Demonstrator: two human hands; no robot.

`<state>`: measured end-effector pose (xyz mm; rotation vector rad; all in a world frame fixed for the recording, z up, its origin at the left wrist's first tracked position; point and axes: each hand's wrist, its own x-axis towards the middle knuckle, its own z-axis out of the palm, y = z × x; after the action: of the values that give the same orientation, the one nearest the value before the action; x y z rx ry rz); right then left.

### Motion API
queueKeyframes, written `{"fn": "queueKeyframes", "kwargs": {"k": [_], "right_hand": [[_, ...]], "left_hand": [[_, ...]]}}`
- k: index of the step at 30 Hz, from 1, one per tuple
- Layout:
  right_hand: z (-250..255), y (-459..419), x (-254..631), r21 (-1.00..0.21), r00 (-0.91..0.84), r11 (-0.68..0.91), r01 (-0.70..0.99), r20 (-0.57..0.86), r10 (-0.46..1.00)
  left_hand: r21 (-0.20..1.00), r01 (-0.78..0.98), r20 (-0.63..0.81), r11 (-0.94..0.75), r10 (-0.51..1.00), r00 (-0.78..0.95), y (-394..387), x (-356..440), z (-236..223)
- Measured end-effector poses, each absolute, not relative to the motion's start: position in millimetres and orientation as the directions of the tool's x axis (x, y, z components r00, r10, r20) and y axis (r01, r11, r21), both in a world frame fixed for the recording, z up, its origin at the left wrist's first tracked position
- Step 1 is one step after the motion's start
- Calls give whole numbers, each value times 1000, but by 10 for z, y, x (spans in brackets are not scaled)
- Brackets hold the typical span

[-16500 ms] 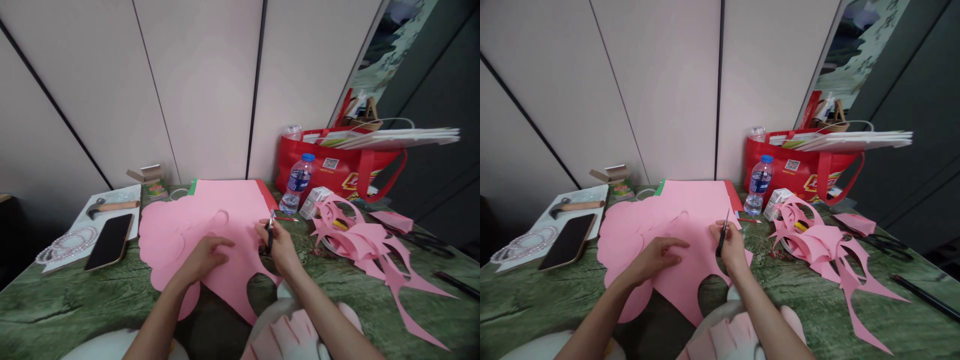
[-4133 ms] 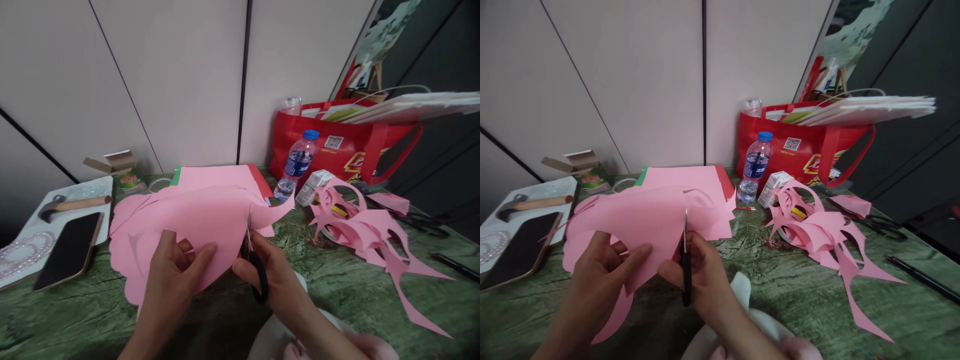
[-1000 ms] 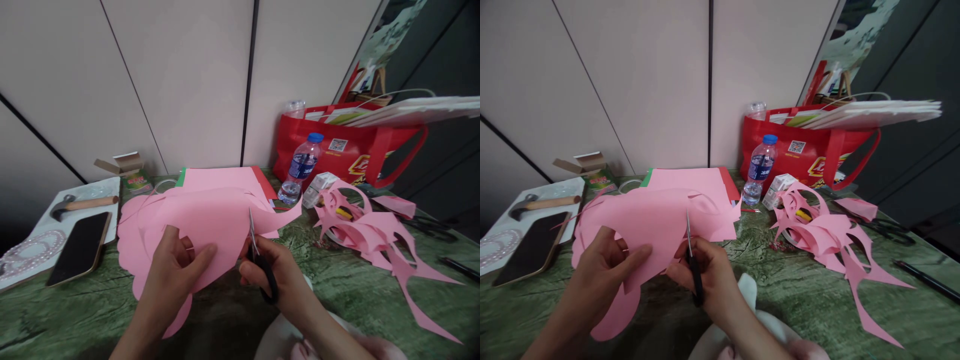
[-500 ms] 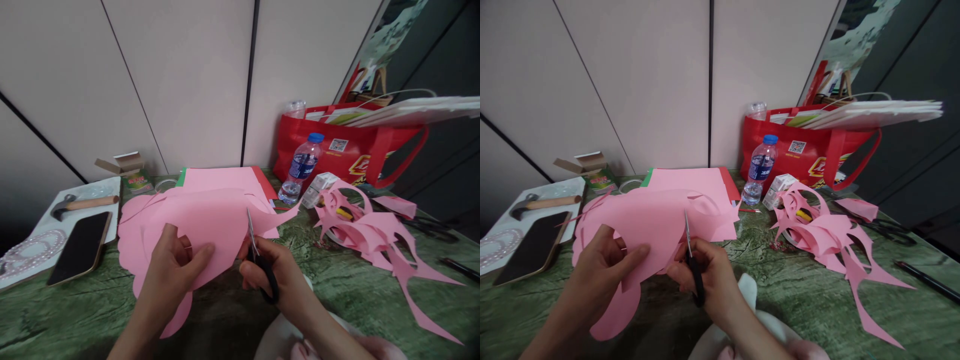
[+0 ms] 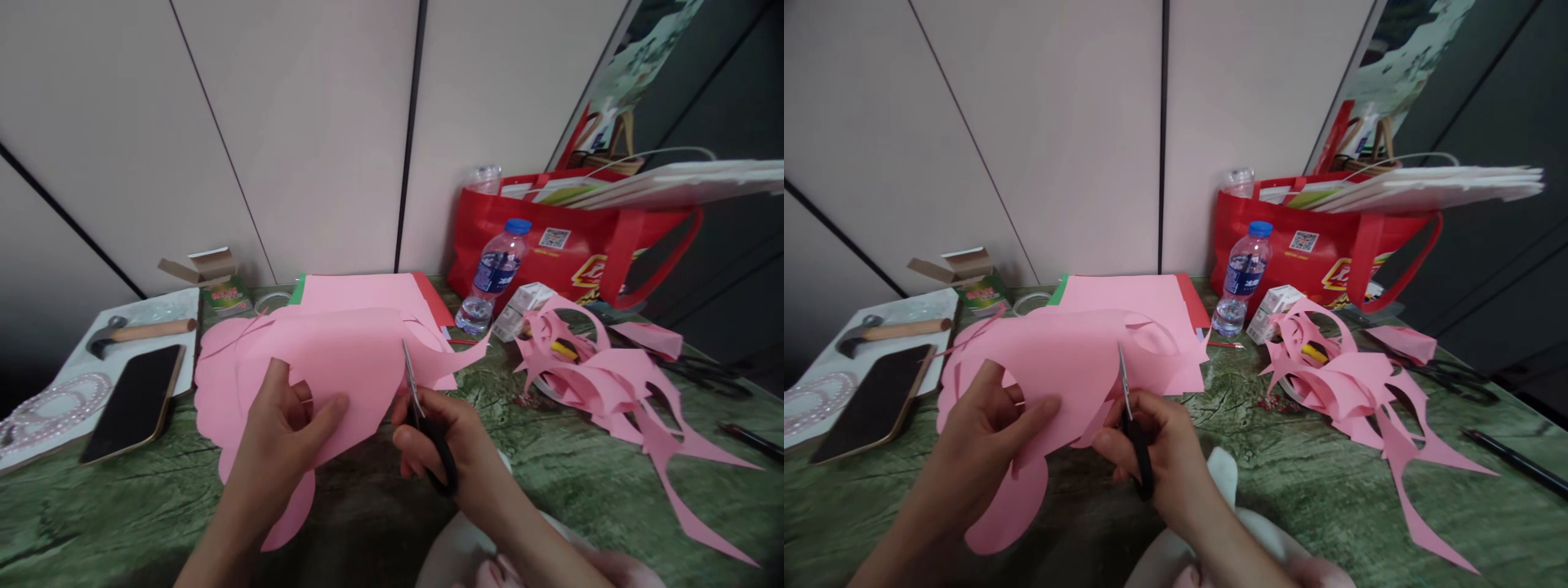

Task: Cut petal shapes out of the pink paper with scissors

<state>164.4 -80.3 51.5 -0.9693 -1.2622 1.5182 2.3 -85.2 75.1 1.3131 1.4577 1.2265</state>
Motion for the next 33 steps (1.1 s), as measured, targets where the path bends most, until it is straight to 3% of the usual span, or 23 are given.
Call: {"fn": "queueKeyframes", "kwargs": {"k": [7,17,33], "right_hand": [[480,-793,1638,-985,-292,-69,-158,-20,956],[509,-746,1666,-986,-348,-43,-161,16,937],[476,-747,1687,-988,-350,-24,-150,30,936]], "left_hand": [[997,74,-11,17,997,-71,-858,40,827],[937,348,65,-30,994,-89,-869,-17,788],[931,362,71,-52,997,-42,-861,-48,755]]}}
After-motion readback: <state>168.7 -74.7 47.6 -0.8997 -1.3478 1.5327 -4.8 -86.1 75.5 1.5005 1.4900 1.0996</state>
